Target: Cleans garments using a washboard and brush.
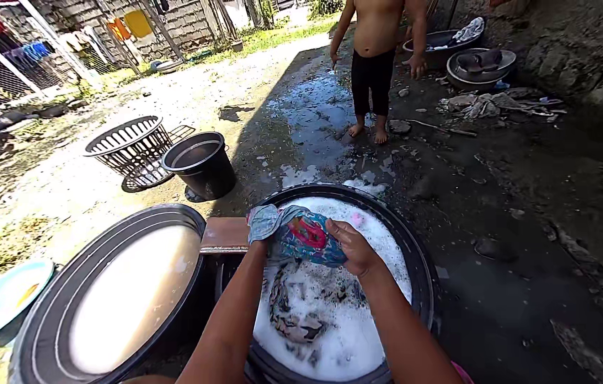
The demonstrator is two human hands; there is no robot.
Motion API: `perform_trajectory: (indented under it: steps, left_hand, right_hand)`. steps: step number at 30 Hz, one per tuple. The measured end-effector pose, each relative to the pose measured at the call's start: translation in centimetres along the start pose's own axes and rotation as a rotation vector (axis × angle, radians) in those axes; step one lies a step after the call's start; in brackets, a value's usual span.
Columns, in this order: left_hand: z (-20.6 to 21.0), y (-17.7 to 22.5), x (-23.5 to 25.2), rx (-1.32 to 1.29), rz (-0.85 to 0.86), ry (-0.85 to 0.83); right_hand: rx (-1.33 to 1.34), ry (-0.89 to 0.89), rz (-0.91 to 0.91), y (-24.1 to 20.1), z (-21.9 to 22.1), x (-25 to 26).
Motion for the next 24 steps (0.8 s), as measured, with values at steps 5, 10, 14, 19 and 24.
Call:
perform_trajectory:
  steps: [5, 10, 14, 19, 24]
  left_hand:
    - [4.0, 1.8, -0.2, -0.344, -0.039, -0.327]
    - [4.4, 7.8, -8.6, -0.837, -0.078, -0.859]
    - [-3.2, 5.8, -9.2, -0.893, -0.04, -0.772]
    - [-9.3, -0.6, -3.1, -0.66, -0.067, -0.419]
    - [-2.6, -6.9, 5.9, -0.2, -0.032, -0.343]
  right_hand:
    - [0.044, 0.256, -0.042, -0.3, -3.6, 1.1]
    - [-0.378, 0.669, 0.012, -0.8, -14.9, 0.0]
    - [-0.67, 0.69, 0.198, -1.3, -19.4, -3.5]
    - [-0.699, 0.67, 0.303, -2.4, -18.1, -2.0]
    - [-0.925, 0.74, 0.362, 2.0, -20.2, 4.5]
Point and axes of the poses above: each hand's wrist, its own x-axis towards the middle knuckle, its own z-axis out of the palm, y = z × x, the point moved 10 cm from there along x, towards the middle knuckle, and after that the axes turned 6 degrees about -x, right-handed, at the moved point
